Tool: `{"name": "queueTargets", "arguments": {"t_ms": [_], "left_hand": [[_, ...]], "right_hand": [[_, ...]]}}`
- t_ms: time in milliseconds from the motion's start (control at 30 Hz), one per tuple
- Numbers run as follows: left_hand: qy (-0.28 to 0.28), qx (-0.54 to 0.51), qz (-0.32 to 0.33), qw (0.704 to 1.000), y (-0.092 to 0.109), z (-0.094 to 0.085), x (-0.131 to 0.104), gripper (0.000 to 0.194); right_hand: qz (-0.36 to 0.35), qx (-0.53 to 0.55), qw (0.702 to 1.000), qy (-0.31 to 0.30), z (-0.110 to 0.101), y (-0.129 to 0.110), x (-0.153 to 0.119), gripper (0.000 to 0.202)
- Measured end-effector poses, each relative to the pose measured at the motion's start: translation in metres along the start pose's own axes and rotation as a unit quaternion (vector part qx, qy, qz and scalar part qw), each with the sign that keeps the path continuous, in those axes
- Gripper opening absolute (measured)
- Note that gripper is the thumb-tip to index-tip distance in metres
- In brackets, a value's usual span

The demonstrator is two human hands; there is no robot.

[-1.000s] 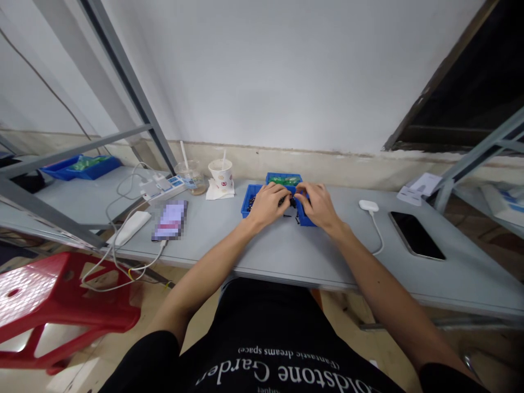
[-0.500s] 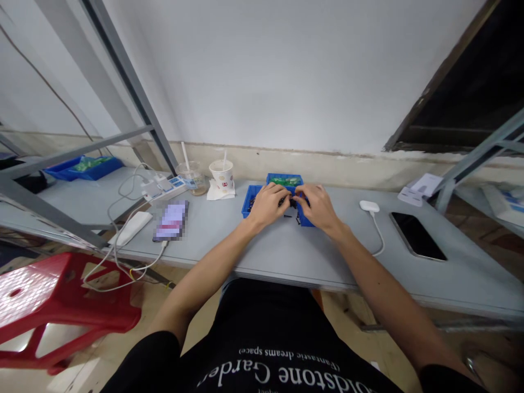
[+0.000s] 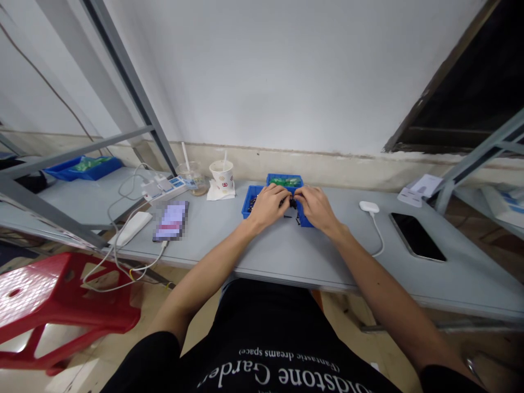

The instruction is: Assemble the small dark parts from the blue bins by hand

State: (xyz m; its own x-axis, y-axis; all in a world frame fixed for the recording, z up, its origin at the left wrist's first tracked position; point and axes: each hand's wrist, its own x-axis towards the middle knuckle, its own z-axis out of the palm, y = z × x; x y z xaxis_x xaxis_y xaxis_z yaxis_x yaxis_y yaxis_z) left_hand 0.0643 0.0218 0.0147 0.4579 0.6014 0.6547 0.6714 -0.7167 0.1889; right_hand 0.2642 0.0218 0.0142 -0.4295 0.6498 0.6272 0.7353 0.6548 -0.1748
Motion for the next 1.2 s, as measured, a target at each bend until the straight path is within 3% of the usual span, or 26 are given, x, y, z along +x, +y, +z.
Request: {"name": "queueTargets", "arguments": {"t_ms": [367,733,900,1200], "left_hand": [[0.003,-0.003,0.008,1.000,0.0013,-0.0003,-0.0003,0.026],[-0.002,0.001,0.007,1.000,0.0012,0.0001,0.0001,0.027],[0.003,0.003,0.009,1.000,0.0012,0.0004,-0.0002,0.026],[-0.009,0.007,0.008,1.000,0.0021,-0.0004,-0.0004,0.026]], "right_hand": [[-0.006,-0.010,1.000,-0.016,0.0011,0.0008,-0.0005,0.025],[-0.027,0.045,0.998,0.015,0.0033,0.0039,-0.0010,0.021],[-0.032,0.034,0.999,0.002,0.0037,0.0053,-0.0011,0.023],[-0.053,0.032,0.998,0.033,0.0007,0.0005,0.0000,0.024]]}}
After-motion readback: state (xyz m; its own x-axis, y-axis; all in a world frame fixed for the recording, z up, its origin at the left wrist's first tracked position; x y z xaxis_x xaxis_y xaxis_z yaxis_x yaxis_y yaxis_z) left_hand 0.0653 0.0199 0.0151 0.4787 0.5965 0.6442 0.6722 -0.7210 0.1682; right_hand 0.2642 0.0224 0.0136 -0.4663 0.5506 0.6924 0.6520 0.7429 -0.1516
